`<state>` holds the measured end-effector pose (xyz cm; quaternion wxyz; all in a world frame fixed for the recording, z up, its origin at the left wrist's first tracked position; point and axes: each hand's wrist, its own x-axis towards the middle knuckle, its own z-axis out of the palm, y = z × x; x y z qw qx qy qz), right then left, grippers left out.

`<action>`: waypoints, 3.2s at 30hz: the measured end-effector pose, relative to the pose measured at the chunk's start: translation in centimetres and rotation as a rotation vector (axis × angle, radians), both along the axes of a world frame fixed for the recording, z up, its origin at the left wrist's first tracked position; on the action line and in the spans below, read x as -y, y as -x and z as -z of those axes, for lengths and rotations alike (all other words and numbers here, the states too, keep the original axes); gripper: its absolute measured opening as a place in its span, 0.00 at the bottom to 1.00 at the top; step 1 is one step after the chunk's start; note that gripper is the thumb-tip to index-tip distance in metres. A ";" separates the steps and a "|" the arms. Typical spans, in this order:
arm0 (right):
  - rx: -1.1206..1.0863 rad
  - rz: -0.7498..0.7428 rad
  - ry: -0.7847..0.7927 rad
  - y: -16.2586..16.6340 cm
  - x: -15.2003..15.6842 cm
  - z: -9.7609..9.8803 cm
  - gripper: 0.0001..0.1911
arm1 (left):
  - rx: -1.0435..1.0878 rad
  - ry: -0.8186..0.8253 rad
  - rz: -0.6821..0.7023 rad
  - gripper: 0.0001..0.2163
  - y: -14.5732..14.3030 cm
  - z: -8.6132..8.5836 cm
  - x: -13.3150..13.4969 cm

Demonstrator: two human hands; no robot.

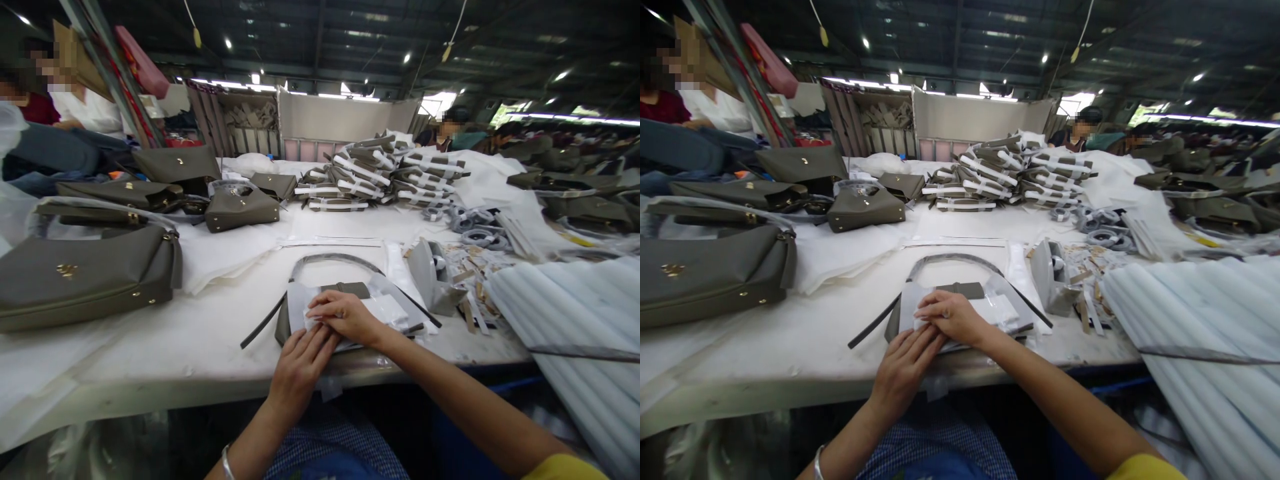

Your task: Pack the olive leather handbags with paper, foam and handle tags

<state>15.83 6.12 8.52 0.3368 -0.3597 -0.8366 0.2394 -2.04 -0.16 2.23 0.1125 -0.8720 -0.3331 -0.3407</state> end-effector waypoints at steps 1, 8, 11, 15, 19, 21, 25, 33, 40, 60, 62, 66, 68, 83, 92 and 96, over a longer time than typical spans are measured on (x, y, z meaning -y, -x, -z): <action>0.005 0.003 -0.010 -0.1 0.3 0.1 0.15 | 0.002 0.008 -0.001 0.19 0.2 0.2 -0.1; -0.010 0.052 -0.045 -0.8 1.8 1.2 0.14 | 0.099 0.025 -0.045 0.16 0.2 1.2 0.3; 0.006 0.098 -0.125 -1.0 2.8 1.6 0.13 | 0.147 0.005 -0.061 0.14 0.0 1.4 0.4; 0.024 0.082 -0.230 -1.0 3.8 1.8 0.14 | 0.205 0.027 -0.055 0.13 0.1 1.8 0.4; 0.048 0.052 -0.264 -1.0 4.6 2.0 0.16 | 0.267 0.018 -0.074 0.16 0.2 2.3 0.4; 0.062 0.034 -0.264 -1.1 4.9 1.9 0.17 | 0.275 0.032 -0.100 0.20 0.2 2.3 0.4; 0.115 -0.044 -0.193 -1.2 4.7 0.3 0.12 | 0.206 0.079 -0.079 0.24 0.1 2.0 0.3; 0.497 0.231 -0.079 -0.7 -2.6 -1.0 0.15 | 0.153 0.035 -0.076 0.19 0.1 1.6 0.2; 0.720 0.042 -0.064 0.8 -4.5 0.2 0.16 | 0.154 -0.002 -0.069 0.18 0.1 1.8 0.5; 0.328 0.085 -0.496 -3.3 12.0 6.1 0.17 | 0.123 0.075 -0.038 0.23 0.4 1.2 0.3; 0.349 0.093 -0.535 -2.8 11.5 7.0 0.15 | 0.114 0.074 -0.043 0.24 0.4 1.1 0.3; 0.266 0.103 -0.607 -1.8 10.4 7.4 0.11 | 0.105 0.065 -0.036 0.25 0.5 1.0 0.2; 0.198 0.109 -0.619 -1.4 10.3 7.2 0.09 | 0.099 0.053 -0.034 0.25 0.5 1.0 0.1; 0.185 0.069 -0.498 -1.7 11.3 6.2 0.08 | 0.062 0.055 -0.046 0.24 0.4 1.0 -0.1; 0.213 0.089 -0.634 -1.7 10.1 5.4 0.08 | 0.075 0.040 -0.033 0.21 0.3 0.8 -0.1; 0.296 0.127 -0.676 -1.4 9.6 4.1 0.10 | 0.101 0.072 -0.035 0.20 0.2 1.2 0.0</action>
